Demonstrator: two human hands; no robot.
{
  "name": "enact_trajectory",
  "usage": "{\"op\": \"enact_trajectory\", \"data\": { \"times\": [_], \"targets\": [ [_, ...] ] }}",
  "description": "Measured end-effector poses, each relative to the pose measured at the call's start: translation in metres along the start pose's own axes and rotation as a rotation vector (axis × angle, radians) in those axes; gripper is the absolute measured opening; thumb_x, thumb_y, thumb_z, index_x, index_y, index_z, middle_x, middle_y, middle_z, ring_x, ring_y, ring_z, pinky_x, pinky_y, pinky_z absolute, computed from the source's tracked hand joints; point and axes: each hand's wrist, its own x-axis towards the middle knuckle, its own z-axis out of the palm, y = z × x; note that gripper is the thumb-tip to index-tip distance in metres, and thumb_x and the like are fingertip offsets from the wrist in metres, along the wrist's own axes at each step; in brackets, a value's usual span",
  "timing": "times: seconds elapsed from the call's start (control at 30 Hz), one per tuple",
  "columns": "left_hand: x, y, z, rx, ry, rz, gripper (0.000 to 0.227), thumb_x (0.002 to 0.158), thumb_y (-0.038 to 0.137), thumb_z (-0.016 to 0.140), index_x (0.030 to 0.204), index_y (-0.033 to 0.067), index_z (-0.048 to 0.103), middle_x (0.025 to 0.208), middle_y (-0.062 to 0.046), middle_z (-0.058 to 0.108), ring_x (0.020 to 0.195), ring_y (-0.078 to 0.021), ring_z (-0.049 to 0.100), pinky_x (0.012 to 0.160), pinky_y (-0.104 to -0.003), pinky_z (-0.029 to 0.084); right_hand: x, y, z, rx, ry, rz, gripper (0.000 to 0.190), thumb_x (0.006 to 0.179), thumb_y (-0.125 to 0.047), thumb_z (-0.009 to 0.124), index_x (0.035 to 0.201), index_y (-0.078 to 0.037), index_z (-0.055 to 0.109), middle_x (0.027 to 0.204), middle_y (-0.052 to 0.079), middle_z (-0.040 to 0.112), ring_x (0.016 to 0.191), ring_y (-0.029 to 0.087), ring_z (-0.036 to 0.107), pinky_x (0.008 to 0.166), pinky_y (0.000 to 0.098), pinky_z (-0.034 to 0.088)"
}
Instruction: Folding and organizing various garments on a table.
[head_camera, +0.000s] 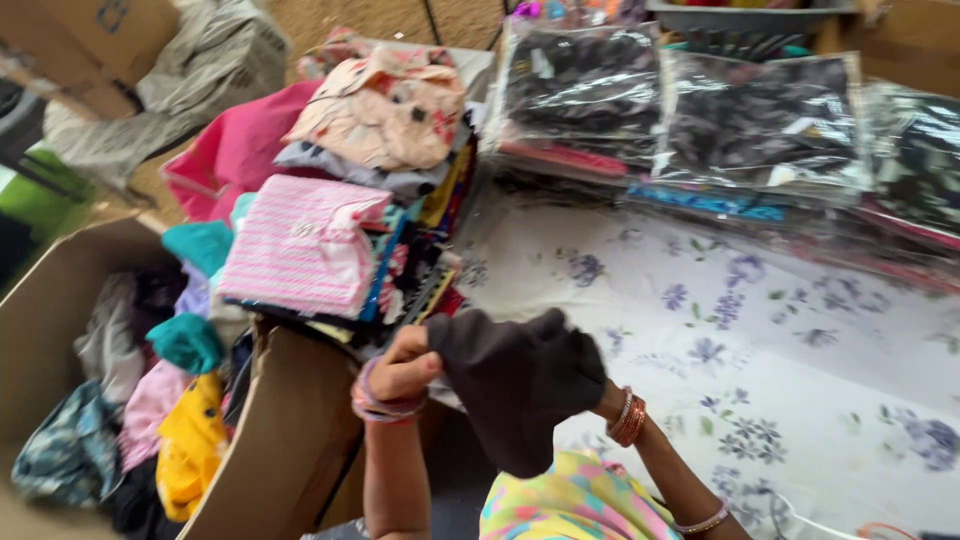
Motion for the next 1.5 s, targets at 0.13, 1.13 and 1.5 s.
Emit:
{"op": "enact_trajectory", "data": {
  "times": [0.13, 1.13, 1.5],
  "targets": [
    [0.052, -0.050, 0.033, -0.358, -0.052, -0.005, 0.033, 0.105, 0.017, 0.055, 0.123, -0.0075, 0.066, 0.117, -0.014, 0.072, 0.109, -0.0221, 0.069, 0.097, -0.035, 0.054, -0.032, -0.064, -0.023, 0.168, 0.088, -0.012, 0.047, 0.094, -0.024, 0.066, 0.138, -0.012, 0.056, 0.127, 0.009, 0.066, 0.117, 0.020, 0.065, 0.100, 0.0369, 0.055],
    [0.094, -0.232, 0.035, 0.157, 0.513, -0.247, 0.024, 0.095, 0.015, 0.074, 0.111, -0.0008, 0.065, 0.097, -0.005, 0.071, 0.083, -0.0103, 0.065, 0.073, -0.025, 0.054, -0.083, 0.065, -0.122, 1.482, 0.297, -0.330, 0.050, 0.105, -0.034, 0.053, 0.145, -0.004, 0.050, 0.151, 0.015, 0.051, 0.139, 0.031, 0.049, 0.116, 0.0497, 0.040],
    [0.143, -0.178, 0.075, -0.001, 0.561, -0.444, 0.024, 0.089, 0.017, 0.068, 0.111, 0.0068, 0.066, 0.094, -0.001, 0.073, 0.079, -0.0103, 0.068, 0.071, -0.025, 0.057, -0.107, 0.043, -0.125, 1.607, 0.391, -0.325, 0.048, 0.102, -0.033, 0.054, 0.140, -0.003, 0.055, 0.146, 0.015, 0.057, 0.133, 0.031, 0.055, 0.109, 0.0494, 0.047]
  ]
}}
